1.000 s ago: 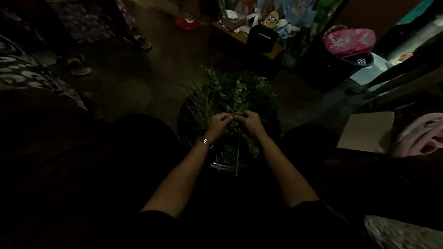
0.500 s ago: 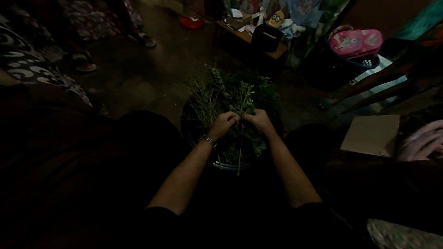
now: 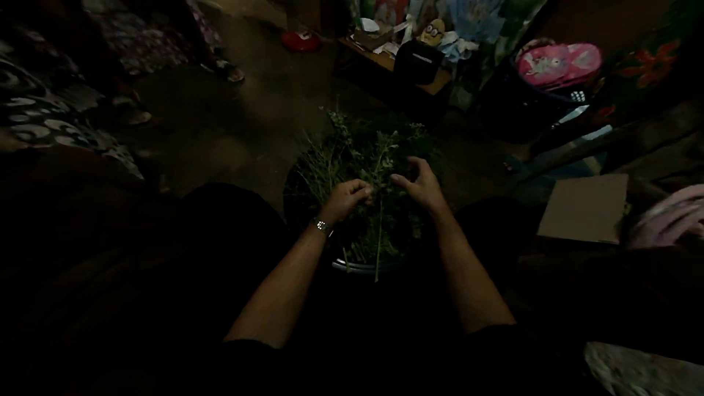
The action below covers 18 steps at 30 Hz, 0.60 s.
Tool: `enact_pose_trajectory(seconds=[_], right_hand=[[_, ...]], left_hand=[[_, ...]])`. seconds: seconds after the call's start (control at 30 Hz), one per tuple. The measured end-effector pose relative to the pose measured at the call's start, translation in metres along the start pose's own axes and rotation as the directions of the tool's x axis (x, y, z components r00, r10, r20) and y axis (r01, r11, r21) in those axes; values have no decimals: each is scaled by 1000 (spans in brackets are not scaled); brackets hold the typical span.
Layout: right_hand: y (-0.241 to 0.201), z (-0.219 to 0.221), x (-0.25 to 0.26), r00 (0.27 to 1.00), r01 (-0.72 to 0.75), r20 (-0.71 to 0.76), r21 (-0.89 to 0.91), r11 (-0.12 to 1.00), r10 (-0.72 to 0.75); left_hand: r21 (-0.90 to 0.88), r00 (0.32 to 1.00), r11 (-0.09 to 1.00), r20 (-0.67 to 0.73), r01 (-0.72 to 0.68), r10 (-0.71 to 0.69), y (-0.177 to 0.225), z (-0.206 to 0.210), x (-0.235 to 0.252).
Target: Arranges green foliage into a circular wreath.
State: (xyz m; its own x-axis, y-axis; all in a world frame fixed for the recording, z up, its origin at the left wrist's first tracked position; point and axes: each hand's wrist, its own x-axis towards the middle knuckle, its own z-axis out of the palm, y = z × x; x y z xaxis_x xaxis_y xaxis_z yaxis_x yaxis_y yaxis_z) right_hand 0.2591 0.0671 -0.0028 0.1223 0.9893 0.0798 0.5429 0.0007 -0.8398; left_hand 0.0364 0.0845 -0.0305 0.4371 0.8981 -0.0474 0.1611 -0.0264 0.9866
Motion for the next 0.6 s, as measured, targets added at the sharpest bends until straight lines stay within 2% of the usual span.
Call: enact_pose_trajectory(seconds=[0.07, 0.17, 0.33, 0.4, 0.6], right_hand=[[-1, 10, 0, 984, 165, -64, -40, 985, -167], [-1, 18, 2, 934, 345, -60, -97, 933, -352], [-6, 25, -2, 933, 351, 70, 50, 935, -354], [-4, 30, -2, 929, 345, 122, 55, 937, -349], [-8, 31, -7, 932, 308, 191, 39, 951, -309]], left_hand=[[68, 1000, 998, 19, -9, 8, 2, 0, -3], [145, 999, 989, 48, -9, 2, 4, -1, -6], [183, 997, 982, 49, 46, -55, 9, 7, -7], [169, 998, 985, 49, 30, -39, 8, 10, -8], [-12, 998, 997, 9, 70, -70, 3, 19, -6]])
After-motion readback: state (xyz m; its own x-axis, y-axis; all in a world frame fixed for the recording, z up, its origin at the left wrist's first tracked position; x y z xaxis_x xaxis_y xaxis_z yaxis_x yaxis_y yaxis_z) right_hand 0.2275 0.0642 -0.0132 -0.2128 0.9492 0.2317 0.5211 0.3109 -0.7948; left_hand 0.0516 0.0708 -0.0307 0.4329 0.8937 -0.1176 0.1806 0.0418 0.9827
